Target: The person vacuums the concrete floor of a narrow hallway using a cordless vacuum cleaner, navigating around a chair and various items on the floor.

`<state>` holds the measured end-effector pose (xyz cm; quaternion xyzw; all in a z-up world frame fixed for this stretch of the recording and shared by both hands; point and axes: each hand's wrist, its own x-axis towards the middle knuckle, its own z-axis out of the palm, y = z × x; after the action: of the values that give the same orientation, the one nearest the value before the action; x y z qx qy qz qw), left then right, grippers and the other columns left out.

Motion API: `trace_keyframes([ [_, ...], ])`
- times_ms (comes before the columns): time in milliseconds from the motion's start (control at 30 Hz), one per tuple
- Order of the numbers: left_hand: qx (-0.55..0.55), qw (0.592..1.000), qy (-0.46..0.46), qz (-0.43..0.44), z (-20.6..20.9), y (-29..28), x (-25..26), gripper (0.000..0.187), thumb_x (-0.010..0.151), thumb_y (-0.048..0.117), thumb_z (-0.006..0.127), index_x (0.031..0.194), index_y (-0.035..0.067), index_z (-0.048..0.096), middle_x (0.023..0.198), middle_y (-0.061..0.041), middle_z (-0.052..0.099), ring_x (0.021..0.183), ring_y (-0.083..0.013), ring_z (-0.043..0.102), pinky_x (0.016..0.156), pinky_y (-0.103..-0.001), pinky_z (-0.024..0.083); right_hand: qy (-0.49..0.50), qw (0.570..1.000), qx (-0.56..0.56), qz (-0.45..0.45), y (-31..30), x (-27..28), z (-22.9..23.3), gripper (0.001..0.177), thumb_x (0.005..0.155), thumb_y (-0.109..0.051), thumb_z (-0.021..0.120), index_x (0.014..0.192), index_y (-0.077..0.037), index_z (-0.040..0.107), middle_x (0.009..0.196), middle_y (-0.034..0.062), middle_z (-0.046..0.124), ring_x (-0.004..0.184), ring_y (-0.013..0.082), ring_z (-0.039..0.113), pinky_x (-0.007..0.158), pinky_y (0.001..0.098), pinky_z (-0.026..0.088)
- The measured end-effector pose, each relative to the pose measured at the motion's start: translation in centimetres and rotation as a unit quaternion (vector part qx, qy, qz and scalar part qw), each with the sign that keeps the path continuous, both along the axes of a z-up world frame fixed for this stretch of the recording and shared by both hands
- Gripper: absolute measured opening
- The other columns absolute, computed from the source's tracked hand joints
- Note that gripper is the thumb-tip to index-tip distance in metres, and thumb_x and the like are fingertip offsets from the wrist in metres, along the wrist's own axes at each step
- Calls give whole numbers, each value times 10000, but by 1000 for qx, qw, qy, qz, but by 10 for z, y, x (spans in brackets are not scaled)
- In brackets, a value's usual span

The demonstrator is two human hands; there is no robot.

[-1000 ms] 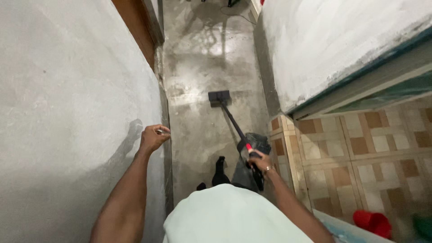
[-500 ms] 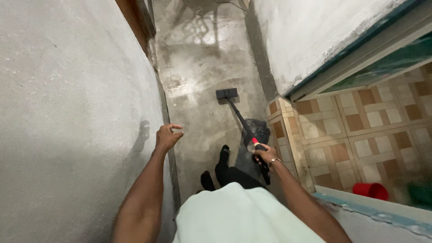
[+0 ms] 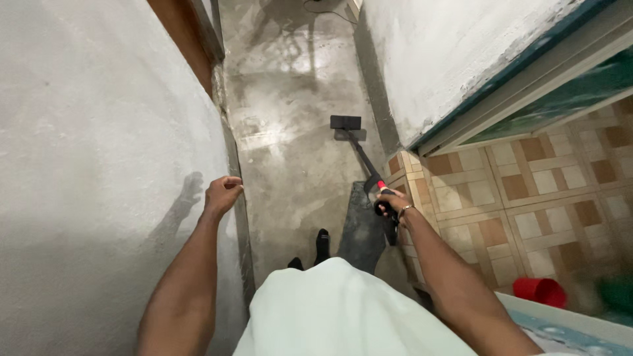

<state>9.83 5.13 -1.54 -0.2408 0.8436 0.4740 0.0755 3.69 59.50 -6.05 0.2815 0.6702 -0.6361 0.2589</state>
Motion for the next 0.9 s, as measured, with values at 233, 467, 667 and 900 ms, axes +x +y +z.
trace_keyframes([
  [233,-73,996,41,-4,18,30,-16,380,817,251,770,1180,139,751,1246,-117,724,1201,-291,654,1024,-405,495,-29,997,60,-33,41,42,16,548,798,11,793,1313,-117,657,756,77,708,547,137,593,443,288,454],
  [467,-93,995,35,-9,5,50,-28,384,840,265,753,1195,122,744,1289,-157,706,1263,-324,629,1069,-413,481,-21,999,42,-15,70,9,12,598,797,23,790,1362,-84,623,759,84,713,555,140,592,444,287,444],
  [667,-80,997,10,12,29,76,-33,363,852,225,727,1207,147,739,1176,-142,732,1121,-301,681,974,-415,519,-9,999,-30,12,68,-81,5,273,850,-65,774,1092,-17,659,734,56,673,556,133,613,451,279,472],
  [900,-69,997,31,34,38,74,-39,317,880,208,704,1186,141,751,1071,-118,769,972,-256,743,889,-384,557,-14,999,4,-36,60,-60,-3,355,800,-13,710,1144,-101,702,686,78,641,489,151,561,404,294,410],
])
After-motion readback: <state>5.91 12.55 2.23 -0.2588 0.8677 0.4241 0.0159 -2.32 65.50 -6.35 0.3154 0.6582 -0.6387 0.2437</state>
